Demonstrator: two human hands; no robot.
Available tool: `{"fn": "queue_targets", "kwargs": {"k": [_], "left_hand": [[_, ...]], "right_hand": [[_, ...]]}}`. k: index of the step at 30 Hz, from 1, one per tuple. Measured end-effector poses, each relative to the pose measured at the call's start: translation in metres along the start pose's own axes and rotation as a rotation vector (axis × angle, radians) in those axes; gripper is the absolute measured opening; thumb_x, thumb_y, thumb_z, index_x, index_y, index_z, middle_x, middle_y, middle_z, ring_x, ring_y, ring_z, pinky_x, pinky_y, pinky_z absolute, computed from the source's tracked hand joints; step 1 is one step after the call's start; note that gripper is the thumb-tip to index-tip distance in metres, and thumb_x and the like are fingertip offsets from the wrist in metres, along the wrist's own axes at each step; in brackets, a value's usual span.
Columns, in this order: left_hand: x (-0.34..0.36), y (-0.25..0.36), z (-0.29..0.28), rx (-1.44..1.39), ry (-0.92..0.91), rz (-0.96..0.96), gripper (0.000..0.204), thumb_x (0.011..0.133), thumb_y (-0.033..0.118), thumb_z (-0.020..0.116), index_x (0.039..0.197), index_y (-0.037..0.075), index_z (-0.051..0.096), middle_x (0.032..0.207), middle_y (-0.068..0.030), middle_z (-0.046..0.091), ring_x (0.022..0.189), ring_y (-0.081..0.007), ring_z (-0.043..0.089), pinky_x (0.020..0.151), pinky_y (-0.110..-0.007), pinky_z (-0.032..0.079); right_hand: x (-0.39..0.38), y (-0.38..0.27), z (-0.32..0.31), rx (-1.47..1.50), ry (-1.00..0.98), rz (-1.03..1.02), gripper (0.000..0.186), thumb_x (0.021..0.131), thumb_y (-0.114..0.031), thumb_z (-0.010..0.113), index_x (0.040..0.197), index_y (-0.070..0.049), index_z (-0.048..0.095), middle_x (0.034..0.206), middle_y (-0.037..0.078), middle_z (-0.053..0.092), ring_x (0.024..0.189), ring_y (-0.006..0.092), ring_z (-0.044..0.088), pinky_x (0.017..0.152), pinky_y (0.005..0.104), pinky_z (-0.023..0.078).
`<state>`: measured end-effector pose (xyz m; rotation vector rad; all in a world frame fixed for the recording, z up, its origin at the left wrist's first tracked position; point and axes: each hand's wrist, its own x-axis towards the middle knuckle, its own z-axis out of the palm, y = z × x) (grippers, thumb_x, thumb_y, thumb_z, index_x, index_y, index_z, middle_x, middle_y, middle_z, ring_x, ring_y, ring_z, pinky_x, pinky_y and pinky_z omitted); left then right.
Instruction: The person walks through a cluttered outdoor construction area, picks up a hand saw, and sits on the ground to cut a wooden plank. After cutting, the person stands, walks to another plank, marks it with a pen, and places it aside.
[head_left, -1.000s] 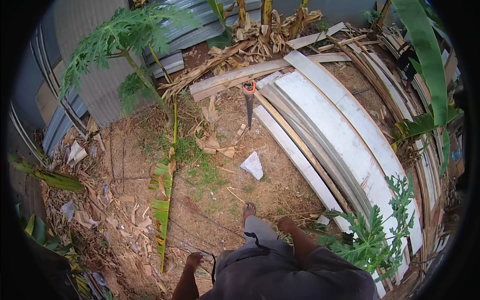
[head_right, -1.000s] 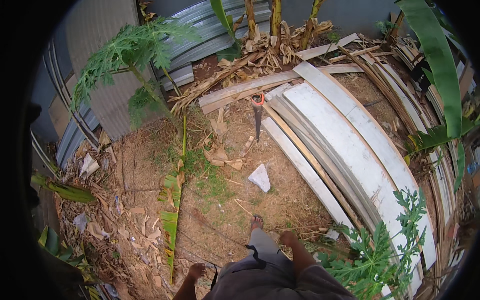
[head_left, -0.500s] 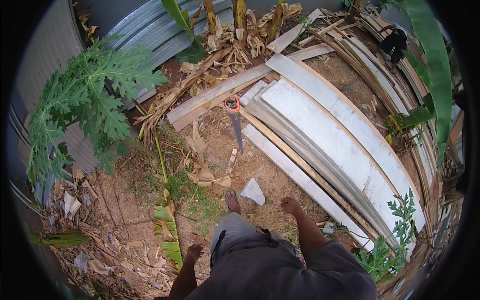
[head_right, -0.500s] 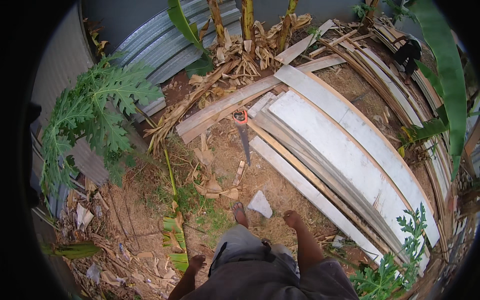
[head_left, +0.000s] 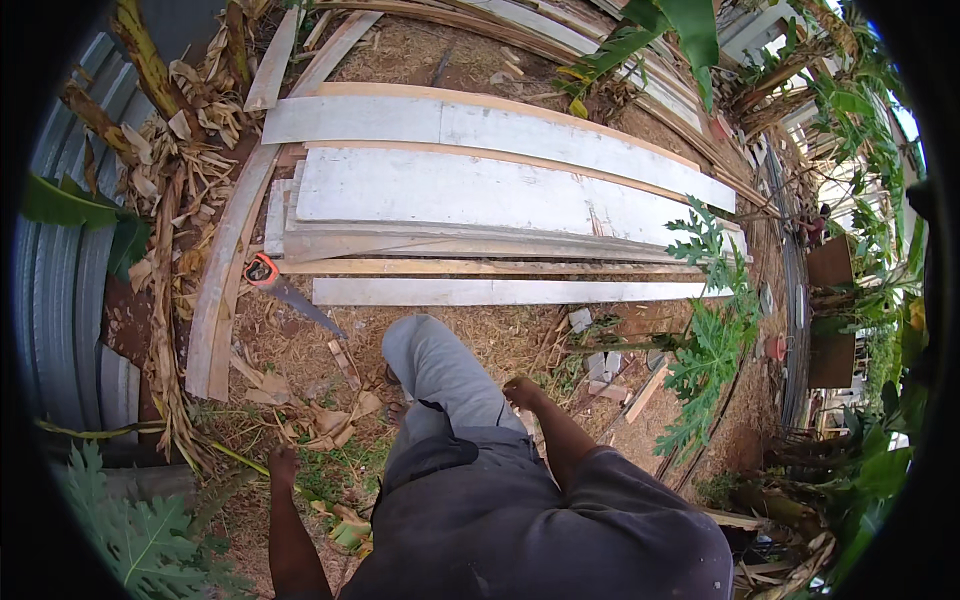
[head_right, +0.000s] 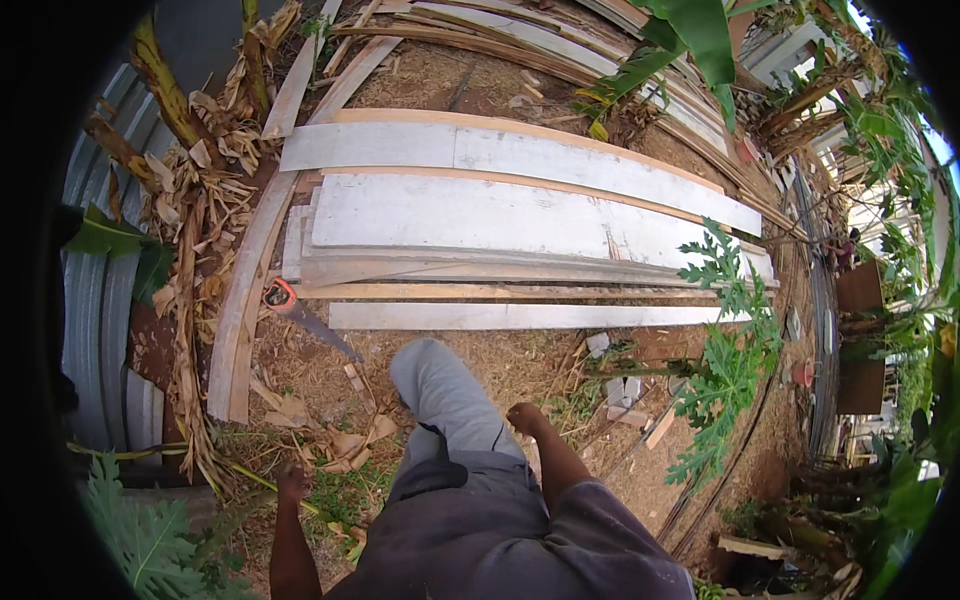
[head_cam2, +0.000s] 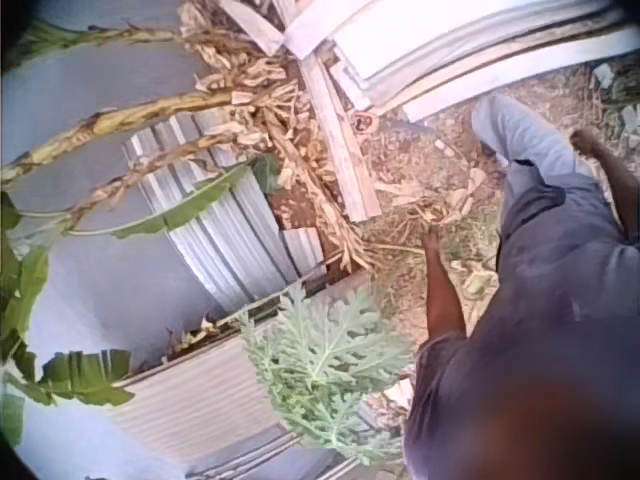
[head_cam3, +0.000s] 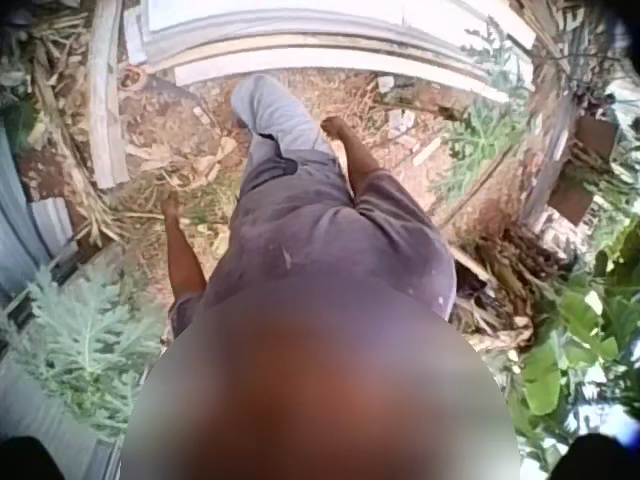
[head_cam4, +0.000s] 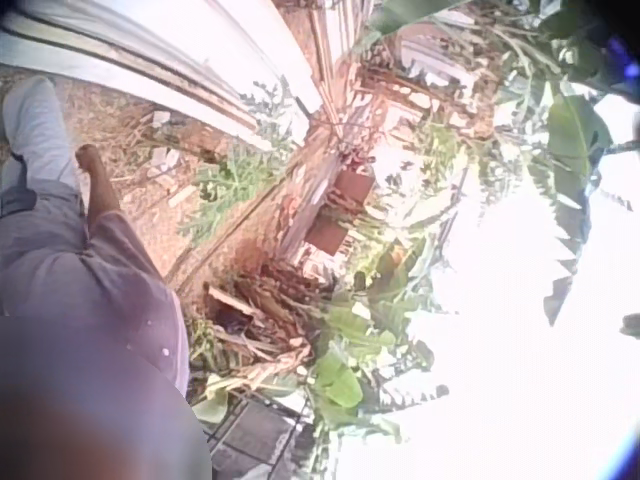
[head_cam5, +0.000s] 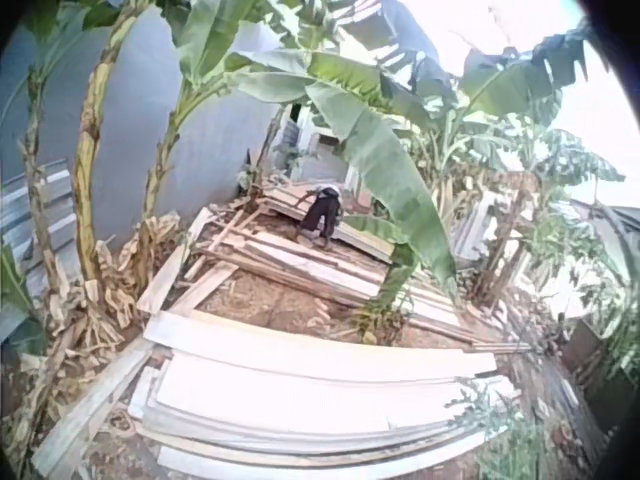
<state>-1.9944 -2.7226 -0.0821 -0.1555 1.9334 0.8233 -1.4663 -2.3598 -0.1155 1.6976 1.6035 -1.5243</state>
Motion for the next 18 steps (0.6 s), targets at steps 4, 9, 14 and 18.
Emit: {"fn": "queue_targets", "kwargs": {"k": [4, 9, 14, 18], "left_hand": [[0.043, 0.079, 0.007, -0.013, -0.078, 0.022, 0.029, 0.100, 0.026, 0.056, 0.120, 0.004, 0.060, 0.080, -0.0039, 0.060, 0.064, -0.0124, 0.055, 0.053, -0.030, 0.042], [0.063, 0.158, 0.017, 0.263, -0.144, -0.029, 0.040, 0.098, 0.027, 0.060, 0.132, 0.005, 0.058, 0.087, -0.0075, 0.065, 0.076, -0.0131, 0.062, 0.063, -0.030, 0.050], [0.121, 0.232, 0.007, 0.441, -0.096, 0.170, 0.037, 0.093, 0.025, 0.062, 0.123, 0.004, 0.064, 0.111, -0.0155, 0.069, 0.104, -0.0263, 0.066, 0.090, -0.038, 0.050], [0.189, 0.302, -0.001, 0.517, 0.004, 0.472, 0.034, 0.091, 0.024, 0.063, 0.119, 0.005, 0.066, 0.114, -0.0191, 0.065, 0.102, -0.0290, 0.066, 0.088, -0.038, 0.052]], "right_hand": [[0.023, -0.049, 0.030, 0.044, -0.084, 0.025, 0.033, 0.093, -0.025, 0.058, 0.115, -0.003, 0.067, 0.091, 0.011, 0.071, 0.075, 0.0215, 0.070, 0.055, 0.0353, 0.056], [0.073, -0.120, 0.025, 0.259, -0.045, 0.086, 0.033, 0.093, -0.024, 0.060, 0.117, -0.002, 0.066, 0.087, 0.013, 0.071, 0.068, 0.0195, 0.068, 0.057, 0.0337, 0.054], [0.084, -0.206, -0.011, 0.488, -0.098, 0.106, 0.033, 0.098, -0.024, 0.058, 0.125, -0.004, 0.058, 0.087, 0.007, 0.066, 0.071, 0.0151, 0.065, 0.057, 0.0302, 0.051], [0.088, -0.208, -0.004, 0.526, -0.052, 0.305, 0.029, 0.099, -0.022, 0.056, 0.123, -0.007, 0.057, 0.087, 0.008, 0.067, 0.070, 0.0182, 0.066, 0.057, 0.0326, 0.052]]}}
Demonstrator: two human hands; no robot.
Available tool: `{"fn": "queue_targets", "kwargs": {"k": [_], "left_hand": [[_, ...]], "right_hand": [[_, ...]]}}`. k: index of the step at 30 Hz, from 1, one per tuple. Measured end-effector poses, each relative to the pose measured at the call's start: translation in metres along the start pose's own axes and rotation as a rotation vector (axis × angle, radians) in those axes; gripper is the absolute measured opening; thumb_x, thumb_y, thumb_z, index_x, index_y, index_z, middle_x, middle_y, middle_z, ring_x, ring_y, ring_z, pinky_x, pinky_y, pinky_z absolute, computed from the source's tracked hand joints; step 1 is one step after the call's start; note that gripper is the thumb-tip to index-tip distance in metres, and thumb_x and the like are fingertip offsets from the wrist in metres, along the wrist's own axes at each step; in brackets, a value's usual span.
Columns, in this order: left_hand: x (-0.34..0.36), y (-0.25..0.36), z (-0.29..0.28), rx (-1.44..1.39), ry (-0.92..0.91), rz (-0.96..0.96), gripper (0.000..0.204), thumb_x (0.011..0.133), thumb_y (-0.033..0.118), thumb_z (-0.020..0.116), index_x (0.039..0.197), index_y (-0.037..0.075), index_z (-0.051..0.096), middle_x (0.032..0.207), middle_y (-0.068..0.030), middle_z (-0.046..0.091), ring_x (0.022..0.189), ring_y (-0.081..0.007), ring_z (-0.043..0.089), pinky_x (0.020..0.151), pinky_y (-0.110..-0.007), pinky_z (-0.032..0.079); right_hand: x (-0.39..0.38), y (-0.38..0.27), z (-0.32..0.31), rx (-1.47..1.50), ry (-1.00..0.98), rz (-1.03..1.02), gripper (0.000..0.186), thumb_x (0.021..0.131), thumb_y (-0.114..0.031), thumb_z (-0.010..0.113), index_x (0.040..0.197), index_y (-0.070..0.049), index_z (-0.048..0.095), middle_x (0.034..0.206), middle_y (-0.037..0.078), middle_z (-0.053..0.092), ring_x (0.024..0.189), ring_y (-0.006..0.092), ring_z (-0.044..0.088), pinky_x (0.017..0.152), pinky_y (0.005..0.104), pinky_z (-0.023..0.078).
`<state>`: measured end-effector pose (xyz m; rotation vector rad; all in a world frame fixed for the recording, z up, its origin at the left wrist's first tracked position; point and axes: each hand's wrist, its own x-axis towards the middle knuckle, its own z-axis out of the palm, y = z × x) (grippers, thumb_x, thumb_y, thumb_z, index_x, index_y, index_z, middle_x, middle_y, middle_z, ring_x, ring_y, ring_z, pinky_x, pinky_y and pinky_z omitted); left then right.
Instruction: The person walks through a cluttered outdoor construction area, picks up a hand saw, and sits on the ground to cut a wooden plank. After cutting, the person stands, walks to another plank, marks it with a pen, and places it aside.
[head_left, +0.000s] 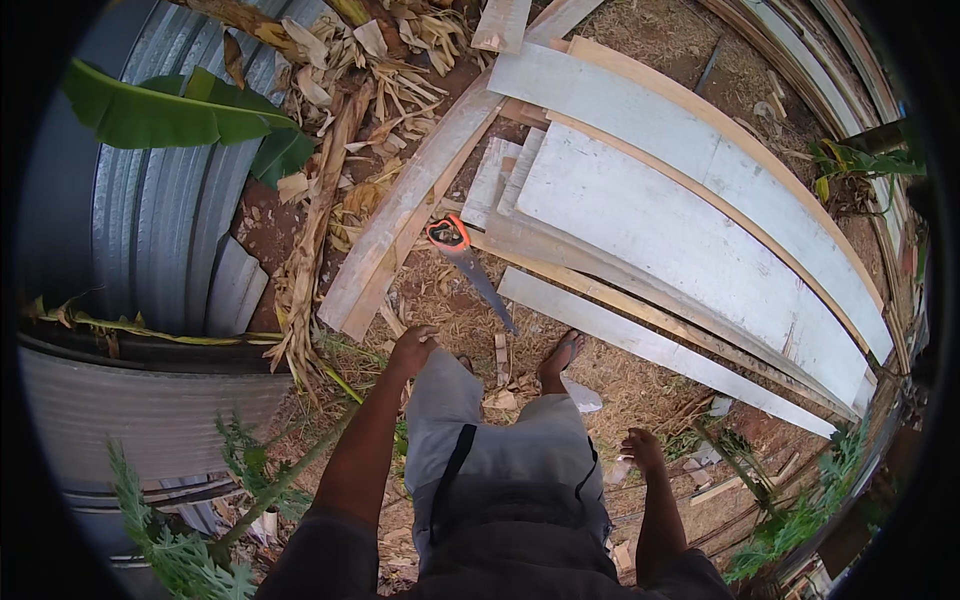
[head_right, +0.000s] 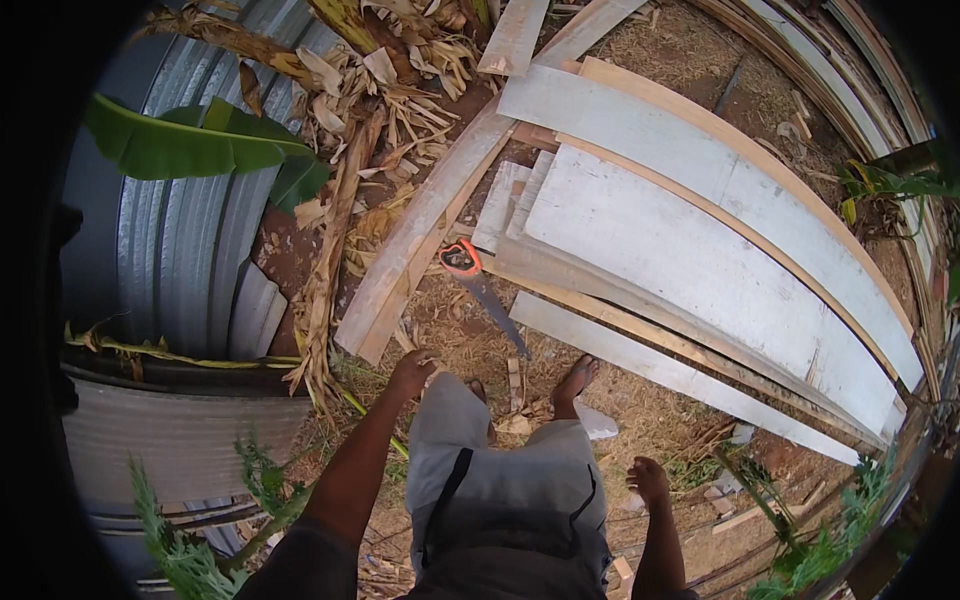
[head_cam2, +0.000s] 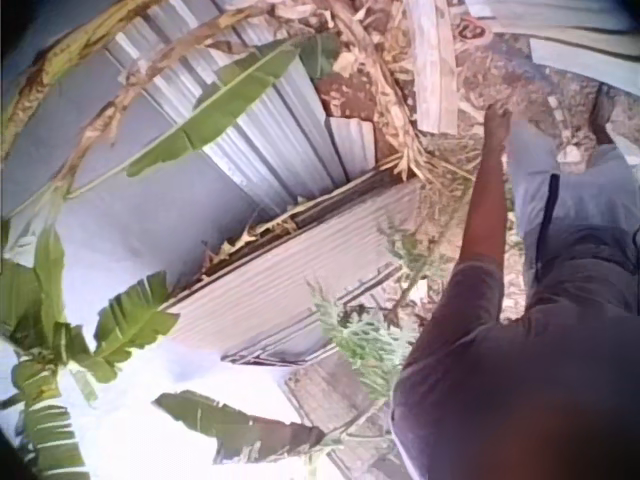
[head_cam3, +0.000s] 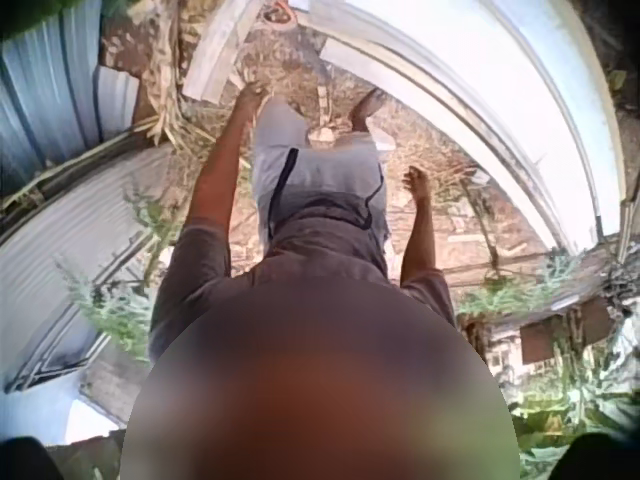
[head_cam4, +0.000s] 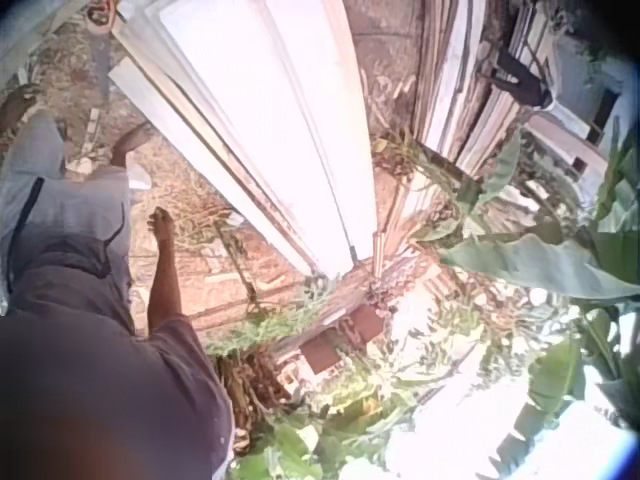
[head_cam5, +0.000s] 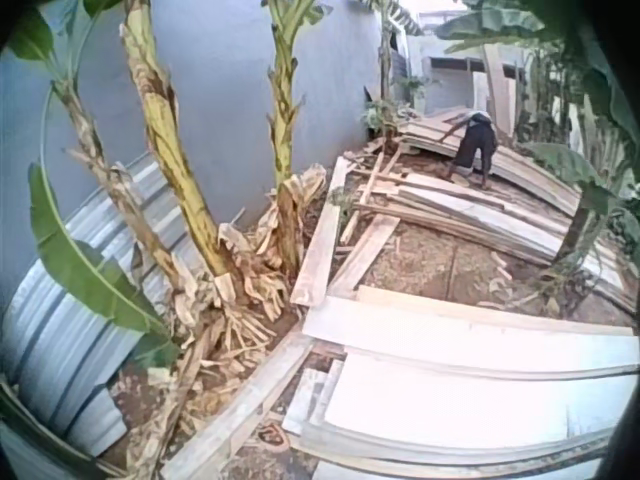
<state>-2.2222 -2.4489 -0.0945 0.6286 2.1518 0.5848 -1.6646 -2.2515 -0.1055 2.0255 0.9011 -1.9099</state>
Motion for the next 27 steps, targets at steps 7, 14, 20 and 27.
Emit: {"fn": "queue_targets", "kwargs": {"k": [7, 14, 20, 27], "left_hand": [[0.187, -0.019, -0.031, 0.089, -0.200, -0.111, 0.042, 0.089, 0.018, 0.061, 0.129, 0.007, 0.061, 0.117, -0.0186, 0.065, 0.102, -0.0300, 0.065, 0.087, -0.038, 0.051], [0.383, -0.099, -0.012, 0.312, -0.190, -0.084, 0.051, 0.086, 0.020, 0.065, 0.136, 0.012, 0.053, 0.118, -0.0178, 0.065, 0.101, -0.0339, 0.066, 0.087, -0.043, 0.052], [0.455, -0.159, 0.031, 0.463, -0.143, 0.036, 0.068, 0.076, 0.015, 0.076, 0.137, 0.004, 0.046, 0.123, -0.0196, 0.060, 0.113, -0.0367, 0.060, 0.092, -0.046, 0.050], [0.474, -0.167, 0.056, 0.782, -0.131, 0.100, 0.072, 0.070, 0.024, 0.083, 0.133, 0.005, 0.055, 0.118, -0.0188, 0.061, 0.111, -0.0352, 0.060, 0.092, -0.045, 0.050]], "right_hand": [[-0.052, 0.134, 0.041, 0.199, 0.087, 0.207, 0.031, 0.098, -0.011, 0.054, 0.128, -0.008, 0.055, 0.093, 0.016, 0.067, 0.070, 0.0252, 0.067, 0.052, 0.0381, 0.054], [0.122, 0.058, 0.248, -0.050, 0.258, 0.038, 0.050, 0.104, -0.035, 0.038, 0.142, -0.003, 0.038, 0.132, 0.021, 0.049, 0.117, 0.0331, 0.051, 0.097, 0.0459, 0.039], [0.393, -0.025, 0.337, -0.232, 0.681, -0.742, 0.062, 0.106, -0.040, 0.023, 0.153, 0.000, 0.019, 0.157, 0.022, 0.023, 0.145, 0.0354, 0.023, 0.119, 0.0454, 0.012], [0.401, -0.034, 0.329, 0.109, 0.492, -0.664, 0.070, 0.106, -0.048, 0.027, 0.155, 0.000, 0.013, 0.163, 0.018, 0.008, 0.150, 0.0307, 0.007, 0.121, 0.0414, 0.001]]}}
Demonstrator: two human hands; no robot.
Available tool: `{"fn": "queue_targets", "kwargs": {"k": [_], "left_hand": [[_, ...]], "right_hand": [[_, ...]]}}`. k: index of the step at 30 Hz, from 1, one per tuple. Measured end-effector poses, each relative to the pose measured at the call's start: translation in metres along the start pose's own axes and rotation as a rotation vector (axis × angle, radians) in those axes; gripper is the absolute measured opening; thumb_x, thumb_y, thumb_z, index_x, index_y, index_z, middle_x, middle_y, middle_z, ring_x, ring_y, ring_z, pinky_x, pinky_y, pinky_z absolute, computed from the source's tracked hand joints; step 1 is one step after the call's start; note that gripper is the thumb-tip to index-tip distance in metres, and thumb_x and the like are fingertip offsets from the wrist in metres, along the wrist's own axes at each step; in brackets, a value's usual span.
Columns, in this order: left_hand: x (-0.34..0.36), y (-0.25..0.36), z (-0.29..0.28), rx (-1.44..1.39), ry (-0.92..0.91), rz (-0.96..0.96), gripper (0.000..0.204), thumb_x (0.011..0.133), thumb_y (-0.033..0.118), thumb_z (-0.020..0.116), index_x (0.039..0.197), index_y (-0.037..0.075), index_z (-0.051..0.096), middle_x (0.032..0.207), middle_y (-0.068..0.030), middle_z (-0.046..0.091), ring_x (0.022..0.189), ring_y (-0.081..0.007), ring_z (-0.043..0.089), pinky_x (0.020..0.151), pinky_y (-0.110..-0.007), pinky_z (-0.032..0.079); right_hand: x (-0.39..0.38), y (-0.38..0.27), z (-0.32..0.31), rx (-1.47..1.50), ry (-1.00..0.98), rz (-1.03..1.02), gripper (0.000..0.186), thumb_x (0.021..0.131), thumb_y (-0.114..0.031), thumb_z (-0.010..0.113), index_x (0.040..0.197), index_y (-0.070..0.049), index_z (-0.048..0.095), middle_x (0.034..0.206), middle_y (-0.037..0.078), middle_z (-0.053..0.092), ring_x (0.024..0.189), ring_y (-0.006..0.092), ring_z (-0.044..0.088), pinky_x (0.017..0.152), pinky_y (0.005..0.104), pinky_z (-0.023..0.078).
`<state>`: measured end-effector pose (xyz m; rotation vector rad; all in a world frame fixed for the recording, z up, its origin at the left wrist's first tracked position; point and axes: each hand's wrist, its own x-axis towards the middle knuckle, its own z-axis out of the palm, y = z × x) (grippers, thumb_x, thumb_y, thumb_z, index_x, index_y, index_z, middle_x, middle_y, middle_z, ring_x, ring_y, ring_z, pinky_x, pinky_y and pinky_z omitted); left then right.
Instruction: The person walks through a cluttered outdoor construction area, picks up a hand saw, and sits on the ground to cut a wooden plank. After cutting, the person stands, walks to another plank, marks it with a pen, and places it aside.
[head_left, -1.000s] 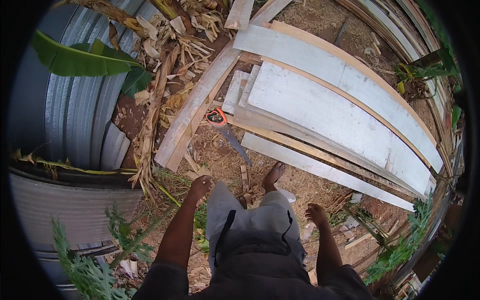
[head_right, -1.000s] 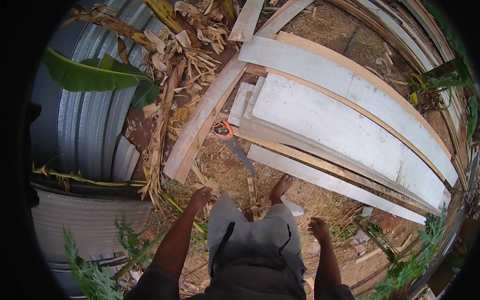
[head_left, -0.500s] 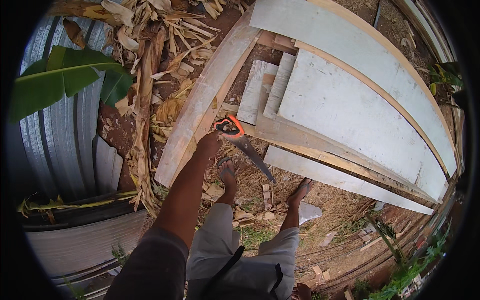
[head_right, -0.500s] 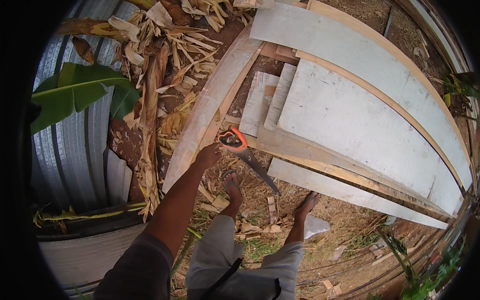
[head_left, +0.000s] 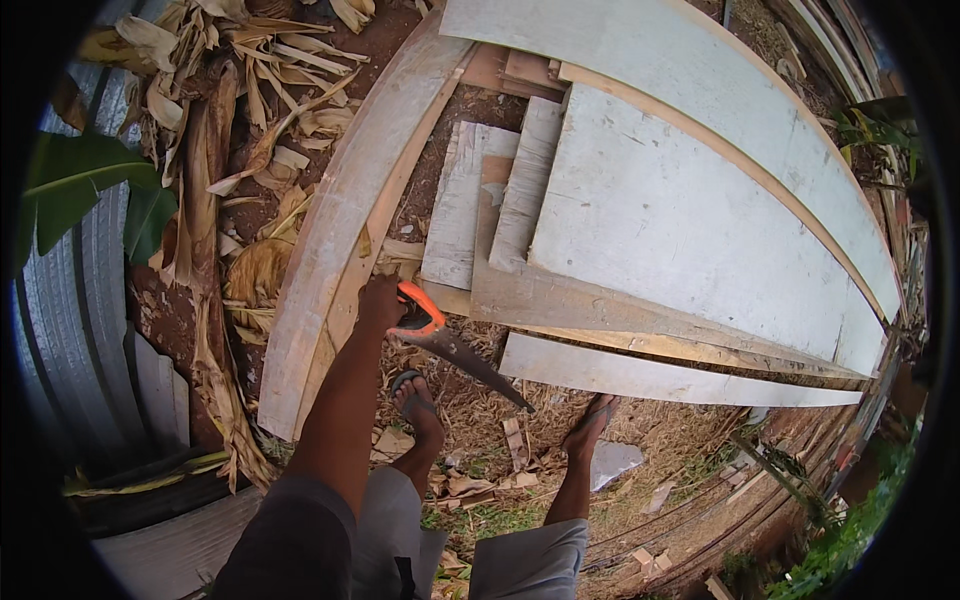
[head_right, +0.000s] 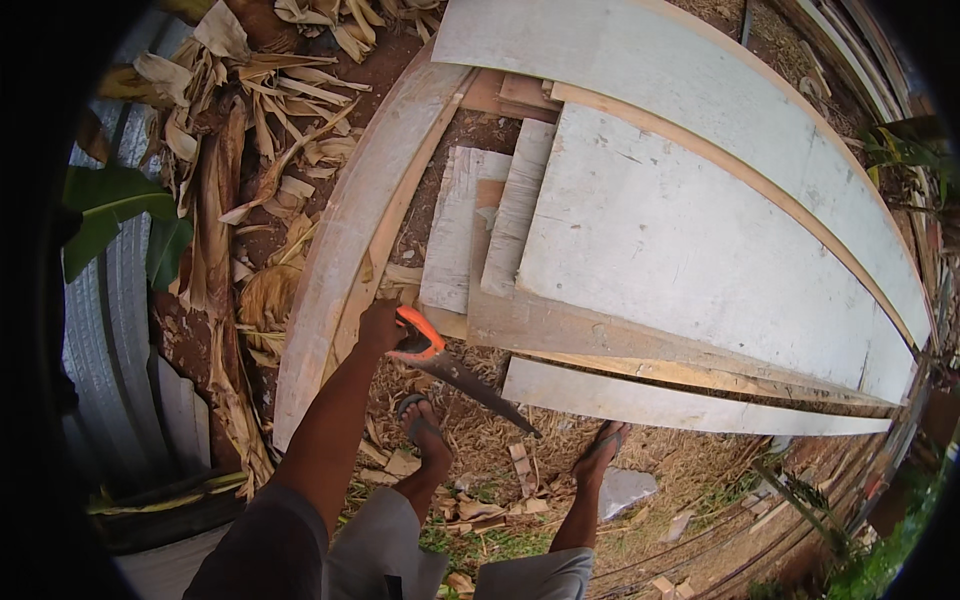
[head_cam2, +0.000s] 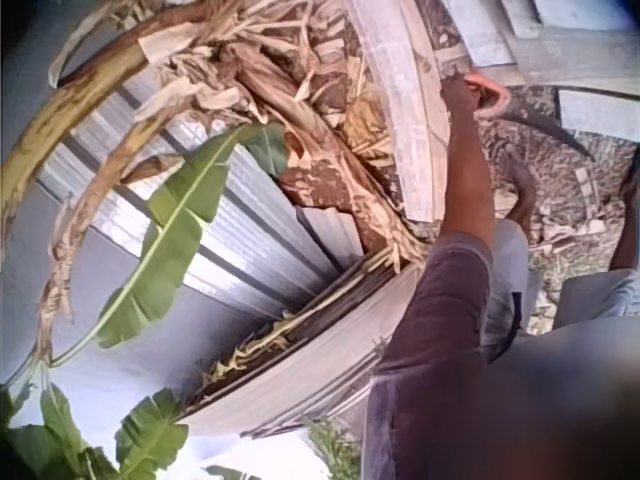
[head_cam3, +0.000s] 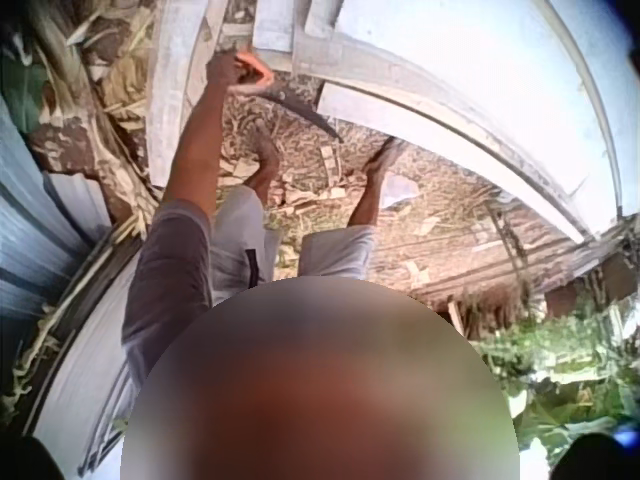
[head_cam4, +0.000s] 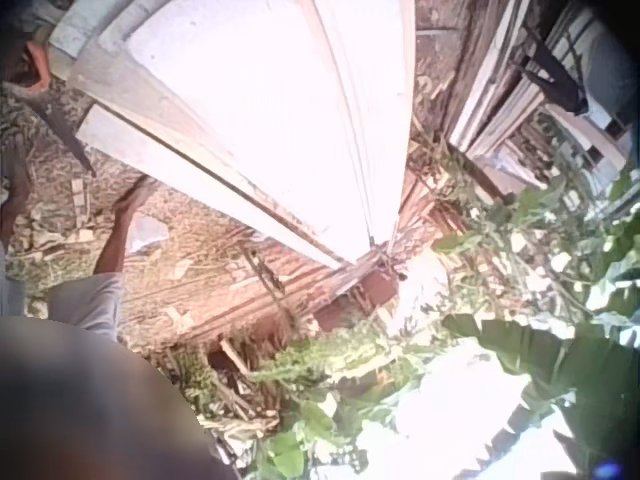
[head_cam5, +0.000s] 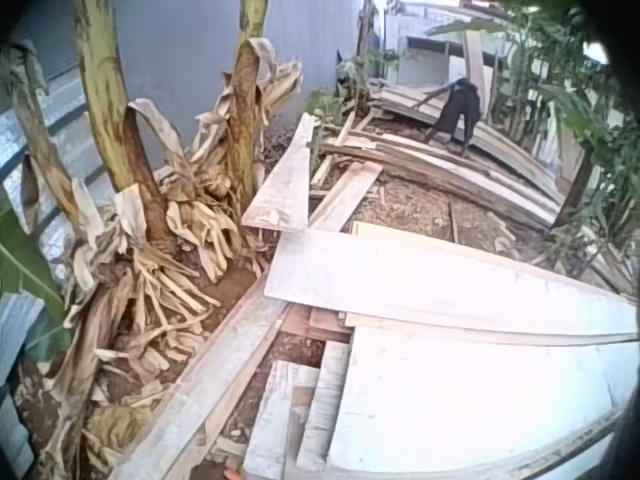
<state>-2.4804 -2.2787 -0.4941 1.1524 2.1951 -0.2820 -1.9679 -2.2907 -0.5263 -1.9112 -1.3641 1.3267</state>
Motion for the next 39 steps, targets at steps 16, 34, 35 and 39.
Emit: {"fn": "queue_targets", "kwargs": {"k": [16, 34, 35, 39], "left_hand": [[-0.381, 0.151, -0.155, -0.559, -0.925, 0.231, 0.071, 0.086, 0.057, 0.064, 0.124, -0.003, 0.057, 0.103, -0.0205, 0.065, 0.100, -0.0314, 0.064, 0.094, -0.046, 0.045], [-0.617, 0.518, -0.190, 0.060, -0.202, 1.219, 0.083, 0.095, 0.067, 0.039, 0.148, 0.003, 0.037, 0.137, -0.0290, 0.043, 0.137, -0.0478, 0.029, 0.112, -0.066, -0.008], [-0.623, 0.522, -0.198, 0.032, -0.397, 1.159, 0.083, 0.095, 0.066, 0.041, 0.151, 0.005, 0.033, 0.141, -0.0296, 0.039, 0.138, -0.0471, 0.029, 0.115, -0.062, 0.004], [-0.647, 0.528, -0.228, -0.279, -0.800, 1.080, 0.068, 0.097, 0.042, 0.055, 0.149, 0.002, 0.036, 0.140, -0.0268, 0.040, 0.121, -0.0332, 0.054, 0.102, -0.040, 0.044]], "right_hand": [[-0.181, -0.236, -0.229, -0.023, -0.780, 0.328, 0.051, 0.100, -0.040, 0.054, 0.142, -0.014, 0.043, 0.125, 0.012, 0.053, 0.111, 0.0280, 0.052, 0.093, 0.0405, 0.044], [-0.275, -0.362, -0.515, 0.754, -0.447, 0.242, 0.037, 0.095, -0.033, 0.065, 0.117, -0.003, 0.062, 0.093, 0.004, 0.070, 0.077, 0.0124, 0.067, 0.062, 0.0239, 0.052], [-0.279, -0.350, -0.519, 0.884, -0.258, 0.306, 0.034, 0.095, -0.032, 0.067, 0.113, -0.003, 0.062, 0.090, 0.005, 0.069, 0.078, 0.0131, 0.067, 0.063, 0.0248, 0.052], [-0.329, -0.258, -0.565, 1.016, 0.204, 0.250, 0.017, 0.096, -0.021, 0.065, 0.100, -0.005, 0.063, 0.073, 0.005, 0.064, 0.062, 0.0137, 0.061, 0.058, 0.0289, 0.051]]}}
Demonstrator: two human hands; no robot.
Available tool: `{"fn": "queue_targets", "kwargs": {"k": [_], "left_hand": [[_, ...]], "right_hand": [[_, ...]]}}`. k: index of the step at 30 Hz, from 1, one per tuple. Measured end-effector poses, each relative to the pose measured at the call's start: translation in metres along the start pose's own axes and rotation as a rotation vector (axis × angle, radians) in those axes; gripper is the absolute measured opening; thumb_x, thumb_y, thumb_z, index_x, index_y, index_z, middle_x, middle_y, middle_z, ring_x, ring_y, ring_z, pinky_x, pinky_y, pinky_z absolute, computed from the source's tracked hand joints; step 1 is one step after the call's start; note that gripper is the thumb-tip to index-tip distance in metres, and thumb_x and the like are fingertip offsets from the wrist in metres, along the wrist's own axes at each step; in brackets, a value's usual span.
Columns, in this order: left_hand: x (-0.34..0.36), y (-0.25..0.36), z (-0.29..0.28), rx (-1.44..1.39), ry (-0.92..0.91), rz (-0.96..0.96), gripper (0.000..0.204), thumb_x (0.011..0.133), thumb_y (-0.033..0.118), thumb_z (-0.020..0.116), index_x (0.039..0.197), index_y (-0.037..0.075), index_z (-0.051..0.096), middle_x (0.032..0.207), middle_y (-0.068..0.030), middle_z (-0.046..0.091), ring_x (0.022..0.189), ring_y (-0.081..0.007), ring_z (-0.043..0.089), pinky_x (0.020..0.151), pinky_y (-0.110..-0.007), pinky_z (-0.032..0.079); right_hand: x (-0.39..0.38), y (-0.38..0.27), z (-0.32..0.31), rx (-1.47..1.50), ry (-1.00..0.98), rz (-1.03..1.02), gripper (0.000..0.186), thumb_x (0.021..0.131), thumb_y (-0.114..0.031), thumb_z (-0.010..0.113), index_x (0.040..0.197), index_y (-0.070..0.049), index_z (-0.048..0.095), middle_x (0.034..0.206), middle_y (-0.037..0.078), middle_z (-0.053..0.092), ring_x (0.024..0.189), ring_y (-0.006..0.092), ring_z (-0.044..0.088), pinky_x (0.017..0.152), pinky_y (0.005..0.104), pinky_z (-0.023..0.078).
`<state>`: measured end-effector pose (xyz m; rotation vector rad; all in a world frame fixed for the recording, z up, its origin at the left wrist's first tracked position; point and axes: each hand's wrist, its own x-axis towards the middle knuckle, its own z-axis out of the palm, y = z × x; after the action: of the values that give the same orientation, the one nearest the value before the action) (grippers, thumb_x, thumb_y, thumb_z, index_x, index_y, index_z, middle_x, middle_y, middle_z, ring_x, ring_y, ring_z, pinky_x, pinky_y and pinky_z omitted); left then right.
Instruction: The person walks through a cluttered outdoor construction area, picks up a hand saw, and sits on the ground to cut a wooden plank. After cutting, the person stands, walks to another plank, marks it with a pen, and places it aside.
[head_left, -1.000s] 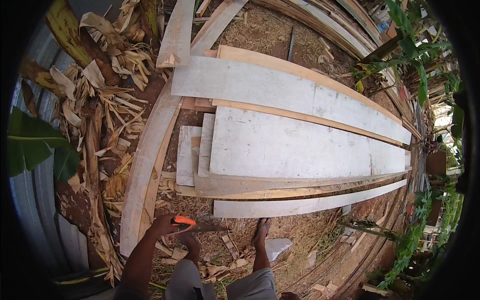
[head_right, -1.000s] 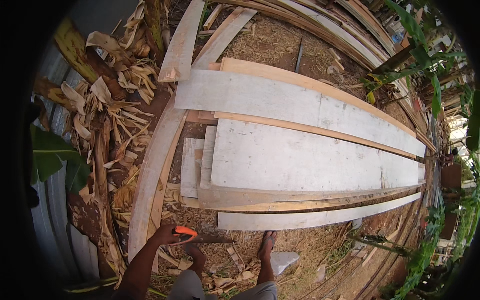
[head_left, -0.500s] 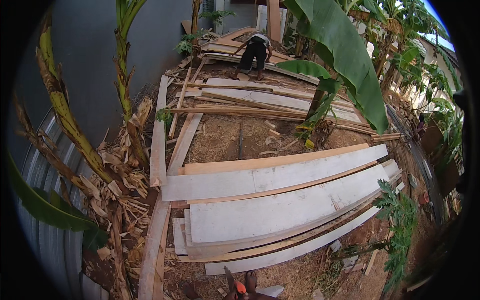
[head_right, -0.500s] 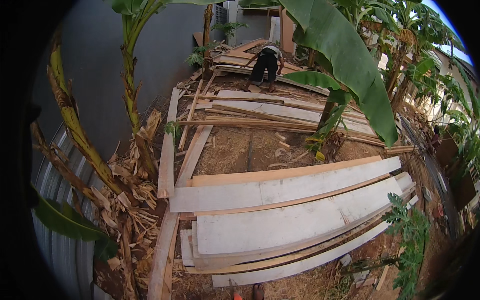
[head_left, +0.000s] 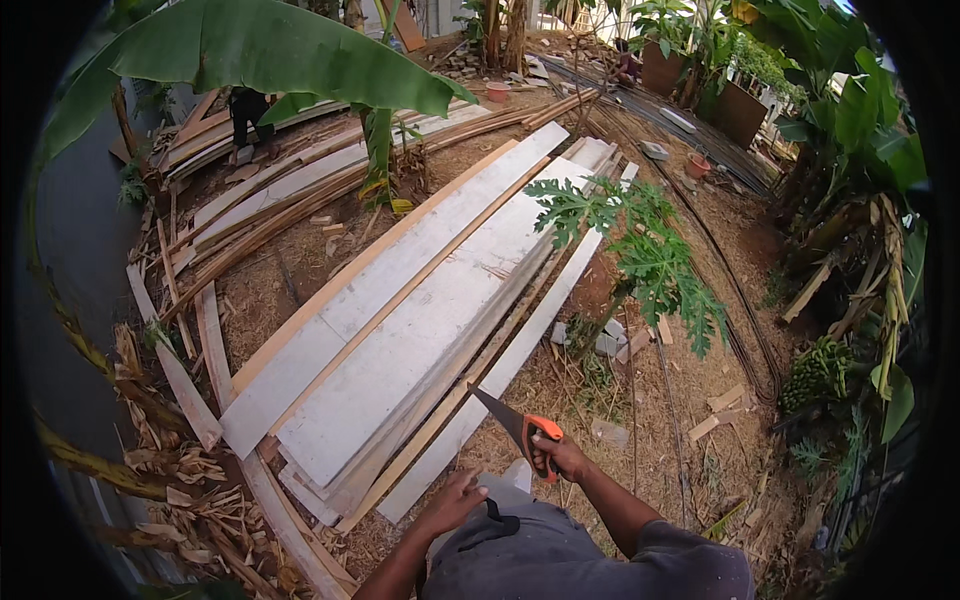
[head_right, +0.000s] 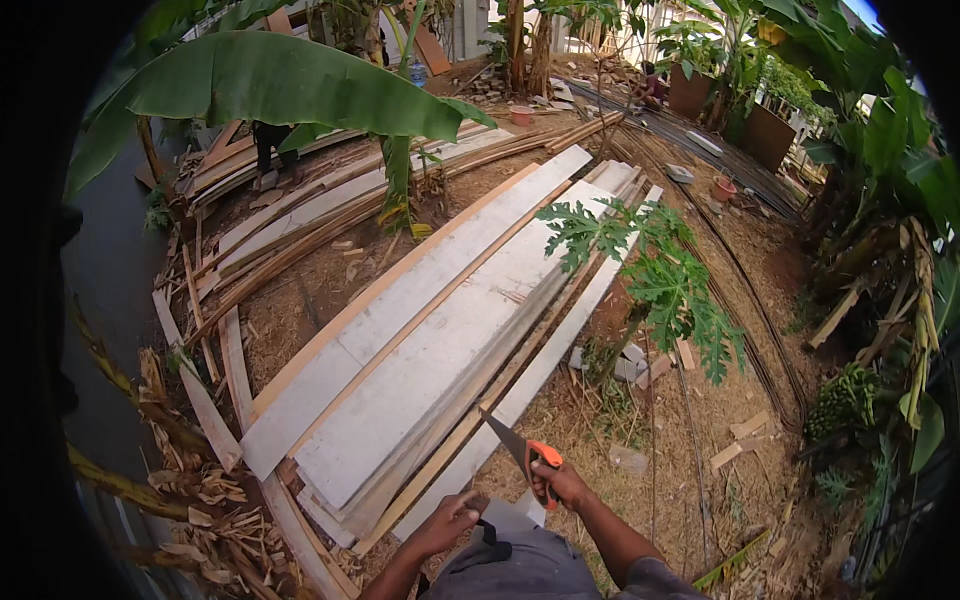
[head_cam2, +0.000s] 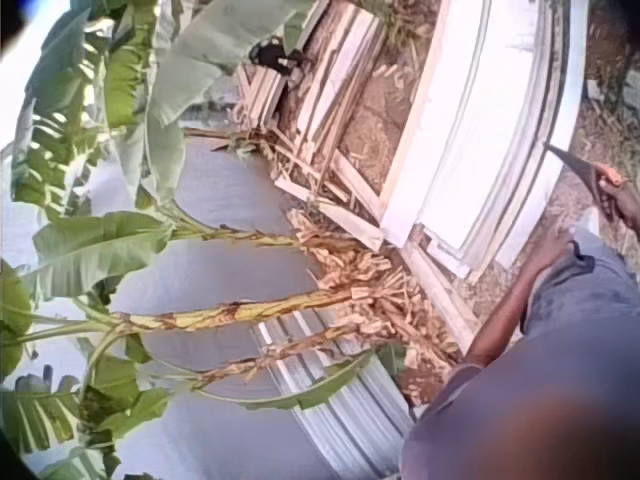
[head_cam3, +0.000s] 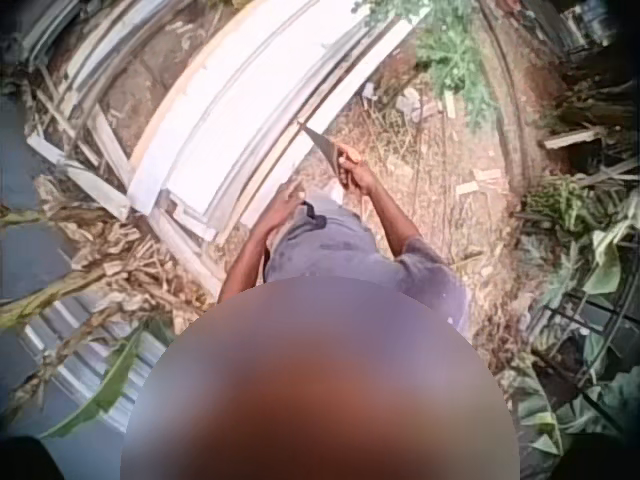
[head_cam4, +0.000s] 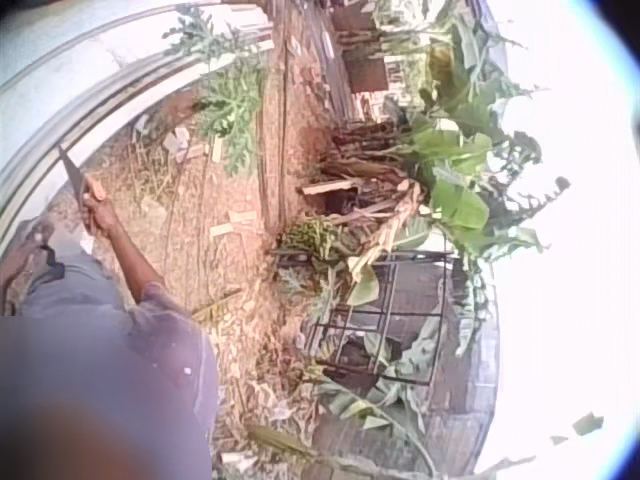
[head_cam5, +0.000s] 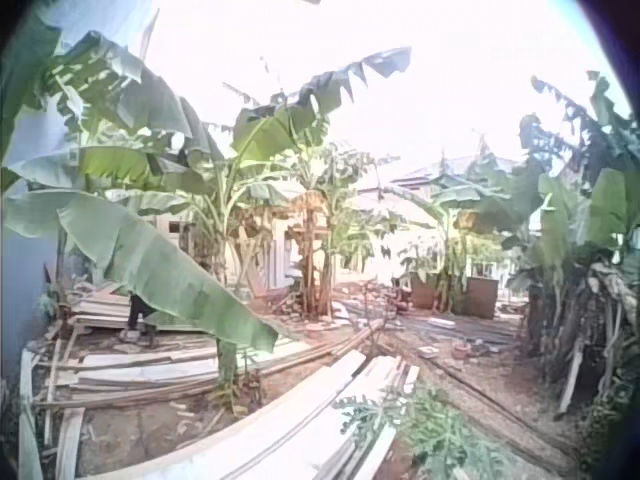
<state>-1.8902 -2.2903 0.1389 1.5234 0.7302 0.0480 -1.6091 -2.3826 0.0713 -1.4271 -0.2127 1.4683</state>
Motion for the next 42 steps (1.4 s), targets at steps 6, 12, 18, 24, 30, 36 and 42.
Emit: {"fn": "queue_targets", "kwargs": {"k": [6, 12, 18, 24, 30, 36, 42], "left_hand": [[-0.020, -0.043, 0.044, -0.129, 0.057, -0.062, 0.054, 0.098, 0.032, 0.057, 0.139, -0.001, 0.048, 0.127, -0.0169, 0.059, 0.110, -0.0238, 0.061, 0.095, -0.036, 0.047], [-0.087, -0.239, 0.111, -0.443, 0.478, -0.691, 0.045, 0.102, 0.032, 0.051, 0.137, 0.004, 0.047, 0.101, -0.0081, 0.065, 0.086, -0.0202, 0.066, 0.071, -0.034, 0.053], [-0.219, -0.373, 0.180, 0.603, -0.421, -1.067, 0.026, 0.100, 0.021, 0.038, 0.107, 0.008, 0.060, 0.095, -0.0120, 0.058, 0.071, -0.0238, 0.060, 0.060, -0.040, 0.047], [-0.195, -0.375, 0.212, -0.524, 0.401, -1.206, 0.024, 0.096, 0.028, 0.041, 0.102, 0.009, 0.055, 0.094, -0.0116, 0.054, 0.088, -0.0270, 0.055, 0.067, -0.040, 0.043], [0.056, -0.234, 0.263, -0.647, 0.762, -0.837, 0.021, 0.100, 0.025, 0.052, 0.104, 0.006, 0.059, 0.081, -0.0053, 0.054, 0.059, -0.0206, 0.050, 0.049, -0.036, 0.039], [0.307, 0.045, 0.363, 0.228, 0.225, 0.075, 0.046, 0.092, 0.023, 0.066, 0.132, 0.002, 0.058, 0.110, -0.0081, 0.066, 0.093, -0.0182, 0.062, 0.082, -0.032, 0.051], [0.405, 0.142, 0.420, 0.426, -0.156, 0.047, 0.047, 0.089, 0.024, 0.070, 0.128, -0.001, 0.060, 0.106, -0.0109, 0.069, 0.095, -0.0179, 0.063, 0.086, -0.033, 0.051]], "right_hand": [[-0.103, 0.083, -0.187, 0.059, 0.516, -0.072, 0.013, 0.090, -0.015, 0.069, 0.093, -0.007, 0.060, 0.067, 0.002, 0.059, 0.054, 0.0127, 0.055, 0.051, 0.0296, 0.047], [-0.214, 0.196, -0.302, -0.209, 0.913, 0.229, 0.017, 0.083, -0.012, 0.073, 0.091, -0.004, 0.061, 0.065, 0.006, 0.058, 0.048, 0.0177, 0.054, 0.043, 0.0332, 0.042], [-0.292, 0.268, -0.399, 0.222, 1.117, 0.314, 0.012, 0.087, -0.009, 0.068, 0.084, -0.001, 0.059, 0.062, 0.008, 0.054, 0.048, 0.0215, 0.052, 0.042, 0.0370, 0.039], [-0.266, 0.259, -0.493, 0.161, 1.007, 0.306, 0.007, 0.083, -0.006, 0.066, 0.083, -0.001, 0.061, 0.061, 0.007, 0.054, 0.049, 0.0217, 0.051, 0.045, 0.0377, 0.040], [-0.211, 0.156, -0.584, -0.156, 0.743, 0.095, 0.015, 0.079, -0.006, 0.069, 0.091, -0.003, 0.061, 0.066, 0.005, 0.058, 0.053, 0.0172, 0.055, 0.048, 0.0345, 0.043], [-0.223, 0.093, -0.655, 0.034, 0.811, -0.146, 0.022, 0.082, -0.011, 0.070, 0.101, -0.004, 0.062, 0.070, 0.003, 0.060, 0.055, 0.0141, 0.055, 0.050, 0.0328, 0.045], [-0.244, 0.140, -0.698, 0.387, 1.041, -0.029, 0.017, 0.084, -0.004, 0.064, 0.101, -0.004, 0.059, 0.072, 0.003, 0.058, 0.055, 0.0134, 0.054, 0.049, 0.0311, 0.043]]}}
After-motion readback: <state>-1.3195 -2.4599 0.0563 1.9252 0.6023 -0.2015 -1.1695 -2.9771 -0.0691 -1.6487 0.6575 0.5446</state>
